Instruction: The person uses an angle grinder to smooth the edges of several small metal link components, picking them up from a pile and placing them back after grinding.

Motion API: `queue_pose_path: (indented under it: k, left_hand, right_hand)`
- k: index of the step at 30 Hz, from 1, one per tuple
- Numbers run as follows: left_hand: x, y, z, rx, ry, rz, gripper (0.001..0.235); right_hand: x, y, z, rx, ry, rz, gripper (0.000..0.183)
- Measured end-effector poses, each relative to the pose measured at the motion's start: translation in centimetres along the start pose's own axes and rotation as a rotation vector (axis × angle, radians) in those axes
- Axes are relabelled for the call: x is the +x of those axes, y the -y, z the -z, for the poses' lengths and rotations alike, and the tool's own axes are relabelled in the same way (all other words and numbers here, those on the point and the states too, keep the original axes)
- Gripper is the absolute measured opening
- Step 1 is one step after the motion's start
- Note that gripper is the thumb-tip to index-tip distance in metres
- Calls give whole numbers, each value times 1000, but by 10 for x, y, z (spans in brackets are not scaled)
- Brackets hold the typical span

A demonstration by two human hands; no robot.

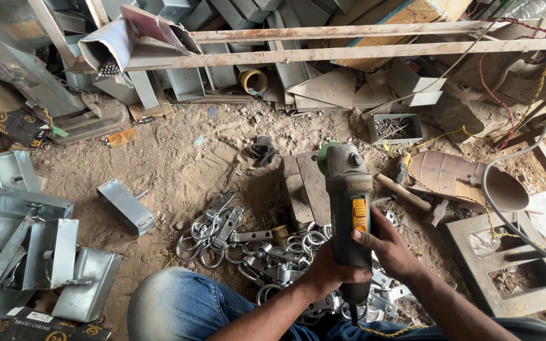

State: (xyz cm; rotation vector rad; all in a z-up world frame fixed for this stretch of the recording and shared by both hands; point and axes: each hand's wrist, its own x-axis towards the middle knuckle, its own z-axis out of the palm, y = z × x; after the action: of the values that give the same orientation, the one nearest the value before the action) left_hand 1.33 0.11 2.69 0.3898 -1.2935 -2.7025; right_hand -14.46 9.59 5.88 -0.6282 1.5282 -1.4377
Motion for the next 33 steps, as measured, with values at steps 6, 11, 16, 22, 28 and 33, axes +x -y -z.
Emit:
queue_pose_path:
  k: [6, 11, 16, 22, 28, 33]
  left_hand:
    - [0, -3, 0, 0, 26, 12, 67]
    - [-1, -3, -1, -13, 19, 12, 68]
    - [-5, -10, -4, 78, -12, -4, 63]
    - [-1, -5, -2, 5, 4, 14, 61]
    - [-4, 8, 1, 52, -19, -2, 51]
    - [0, 3, 6, 36, -75, 67, 55]
  right_hand:
    - [-2, 6, -3, -68, -29, -80, 103]
    - [-2, 9, -5, -68, -11, -33, 97]
    - [-3, 8, -5, -61, -12, -22, 92]
    - [1, -14, 7, -2, -47, -69, 93]
    - [6, -28, 13, 13, -124, -126, 90]
    - [10, -23, 8, -68, -99, -66, 83]
